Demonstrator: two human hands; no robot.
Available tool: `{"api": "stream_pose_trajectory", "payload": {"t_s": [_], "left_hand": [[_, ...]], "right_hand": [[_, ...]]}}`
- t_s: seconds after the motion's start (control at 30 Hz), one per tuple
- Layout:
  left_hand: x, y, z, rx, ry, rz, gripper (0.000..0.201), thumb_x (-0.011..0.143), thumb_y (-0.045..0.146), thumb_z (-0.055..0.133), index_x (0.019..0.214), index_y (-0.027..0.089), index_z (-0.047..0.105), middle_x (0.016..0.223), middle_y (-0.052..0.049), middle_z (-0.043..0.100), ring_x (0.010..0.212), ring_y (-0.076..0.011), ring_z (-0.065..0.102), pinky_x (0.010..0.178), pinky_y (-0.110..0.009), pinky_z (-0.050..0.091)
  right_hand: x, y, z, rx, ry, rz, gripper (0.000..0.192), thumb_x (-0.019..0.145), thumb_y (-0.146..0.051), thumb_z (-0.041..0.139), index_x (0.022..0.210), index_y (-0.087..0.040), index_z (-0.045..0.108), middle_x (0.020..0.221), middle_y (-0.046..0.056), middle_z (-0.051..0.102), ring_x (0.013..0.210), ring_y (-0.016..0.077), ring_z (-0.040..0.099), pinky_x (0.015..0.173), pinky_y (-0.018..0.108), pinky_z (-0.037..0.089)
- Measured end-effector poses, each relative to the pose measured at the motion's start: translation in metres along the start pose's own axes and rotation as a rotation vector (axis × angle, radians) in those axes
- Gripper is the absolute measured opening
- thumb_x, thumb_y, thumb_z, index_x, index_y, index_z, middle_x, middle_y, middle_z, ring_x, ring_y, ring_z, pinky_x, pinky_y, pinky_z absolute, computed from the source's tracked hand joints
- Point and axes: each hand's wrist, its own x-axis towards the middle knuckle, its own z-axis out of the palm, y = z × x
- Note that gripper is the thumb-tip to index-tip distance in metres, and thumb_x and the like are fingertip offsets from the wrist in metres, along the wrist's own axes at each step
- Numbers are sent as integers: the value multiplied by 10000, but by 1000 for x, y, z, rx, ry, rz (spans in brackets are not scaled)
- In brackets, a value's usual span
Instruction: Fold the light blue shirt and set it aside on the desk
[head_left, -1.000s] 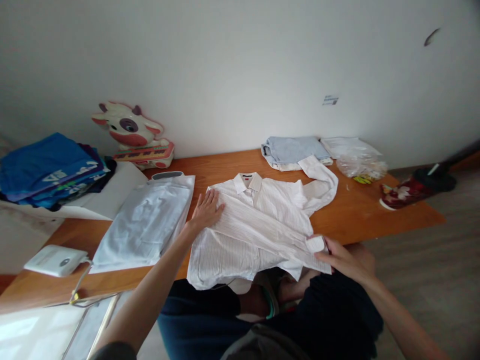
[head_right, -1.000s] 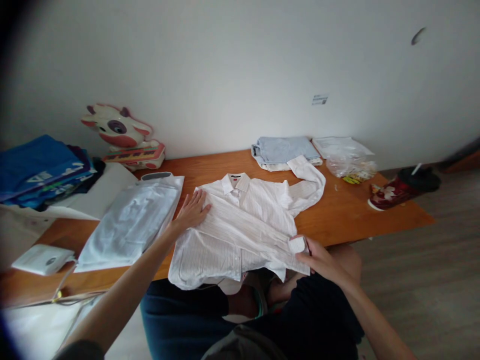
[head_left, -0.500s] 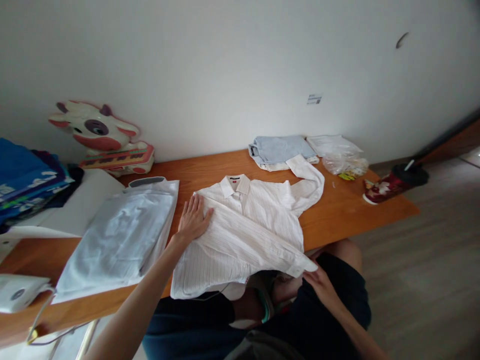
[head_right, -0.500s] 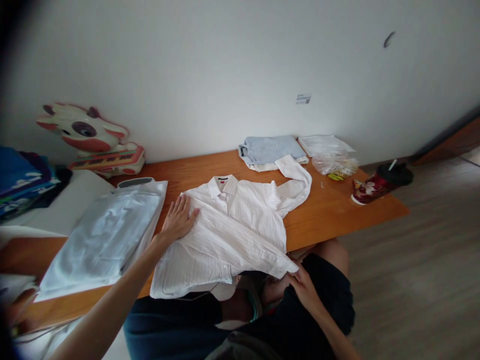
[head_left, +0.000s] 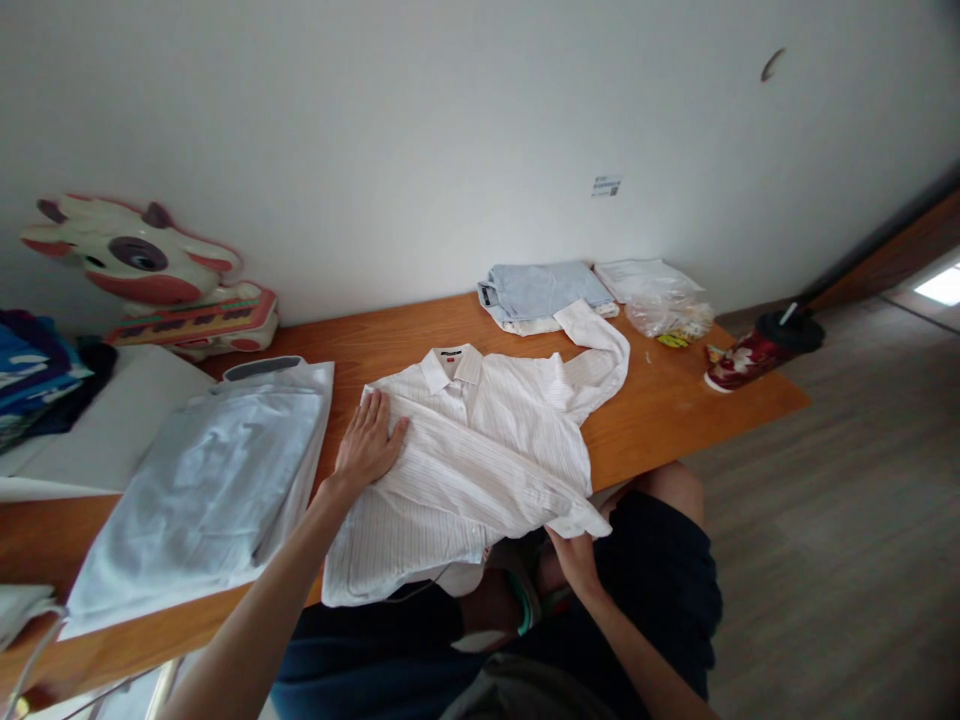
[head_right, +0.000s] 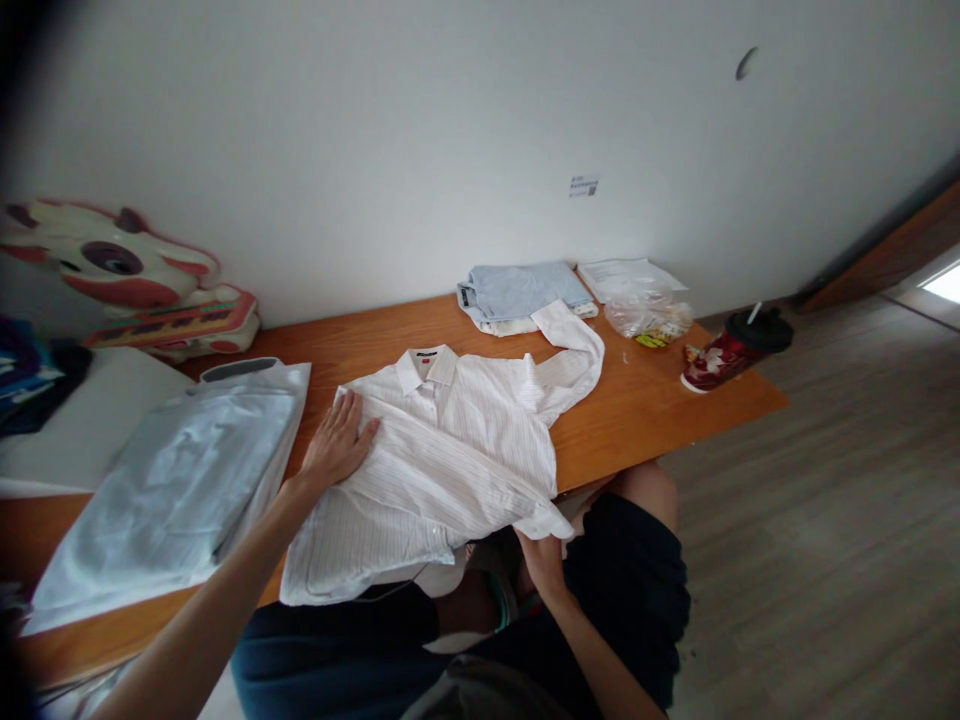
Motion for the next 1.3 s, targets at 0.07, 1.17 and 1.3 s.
{"api": "stream_pose_trajectory", "payload": {"t_s": [0.07,1.17,1.3], "left_hand": [[0,-2,1,-2,-5,6,823,1096,588,336,1691,19,294,1763,-252,283,1671,-356,210,1351,-560,247],[4,8,5,86,48,-58,777,1033,545,434,1620,36,436,1706,-273,402,1633,-388,320,1334,-587,277],[10,20,10,85,104,-140,798,1055,536,403,1621,-25,407,1707,-311,366,1634,-417,300,1330,-607,274]], "right_hand": [[5,2,-1,40,109,-22,518,913,-661,611,1059,-206,812,1064,155,816,1167,360,725,1090,537,557],[89,-174,-109,-472,-204,-507,255,1065,-373,518,1051,-264,748,1002,63,771,936,243,719,840,344,525],[166,-229,-58,-506,-280,-736,330,1097,-365,459,1158,-252,763,1188,87,753,1133,260,681,1058,414,513]]}}
